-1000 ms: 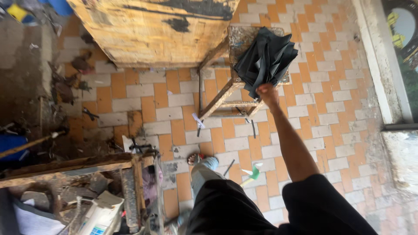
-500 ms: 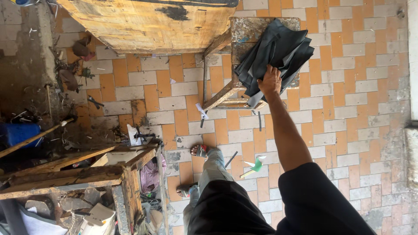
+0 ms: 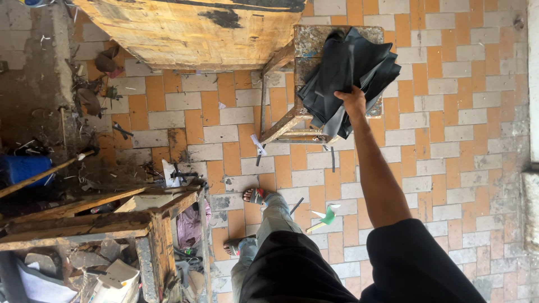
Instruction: The person irons dark fabric pieces flat on a padded table, tears strips of white fusible interfacing from a roll, lays a strip onto each fabric piece, and presses it in place with the iron, setting finished pieces on a pile at the side of the table.
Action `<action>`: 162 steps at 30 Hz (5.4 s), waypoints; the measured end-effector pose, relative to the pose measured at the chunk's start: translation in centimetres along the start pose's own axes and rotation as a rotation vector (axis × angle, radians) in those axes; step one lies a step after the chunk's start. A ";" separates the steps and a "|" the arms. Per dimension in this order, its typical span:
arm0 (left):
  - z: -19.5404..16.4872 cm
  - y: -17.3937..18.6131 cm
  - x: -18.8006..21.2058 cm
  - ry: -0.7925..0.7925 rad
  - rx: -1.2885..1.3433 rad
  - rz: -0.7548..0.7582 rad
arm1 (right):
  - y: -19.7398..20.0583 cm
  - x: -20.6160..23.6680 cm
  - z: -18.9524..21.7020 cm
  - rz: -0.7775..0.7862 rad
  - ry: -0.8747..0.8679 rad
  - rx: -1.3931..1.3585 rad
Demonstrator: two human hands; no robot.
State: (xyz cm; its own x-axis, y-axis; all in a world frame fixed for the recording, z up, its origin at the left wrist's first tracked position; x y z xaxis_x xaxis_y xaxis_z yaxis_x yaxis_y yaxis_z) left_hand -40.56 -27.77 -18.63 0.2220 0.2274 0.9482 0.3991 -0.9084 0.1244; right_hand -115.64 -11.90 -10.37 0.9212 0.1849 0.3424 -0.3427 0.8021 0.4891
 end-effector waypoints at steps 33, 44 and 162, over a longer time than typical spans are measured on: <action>31.1 3.6 27.1 -1.053 1.224 -0.602 | -32.4 93.2 -2.9 1.933 1.937 0.681; 34.7 7.8 23.9 -0.537 0.987 -0.850 | -39.3 98.8 -0.8 2.141 1.890 0.595; 51.1 26.6 24.2 -0.808 1.125 -0.626 | -57.4 106.2 -2.1 2.152 0.635 0.821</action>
State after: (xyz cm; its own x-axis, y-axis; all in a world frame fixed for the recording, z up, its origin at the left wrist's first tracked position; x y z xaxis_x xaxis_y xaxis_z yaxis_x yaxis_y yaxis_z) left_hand 20.93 -28.52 -7.37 0.0284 0.9274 0.3731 0.9782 0.0511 -0.2014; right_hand 2.22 -37.14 -3.80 -0.8147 0.3223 0.4820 -0.3329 -0.9406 0.0663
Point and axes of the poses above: each hand's wrist, its own x-axis away from the middle knuckle, its own y-axis out of the back of the hand, z = x × y, the point moved 6 cm from there along -x, towards the middle knuckle, and after that the axes turned 9 degrees about z, right-handed, at the moved point
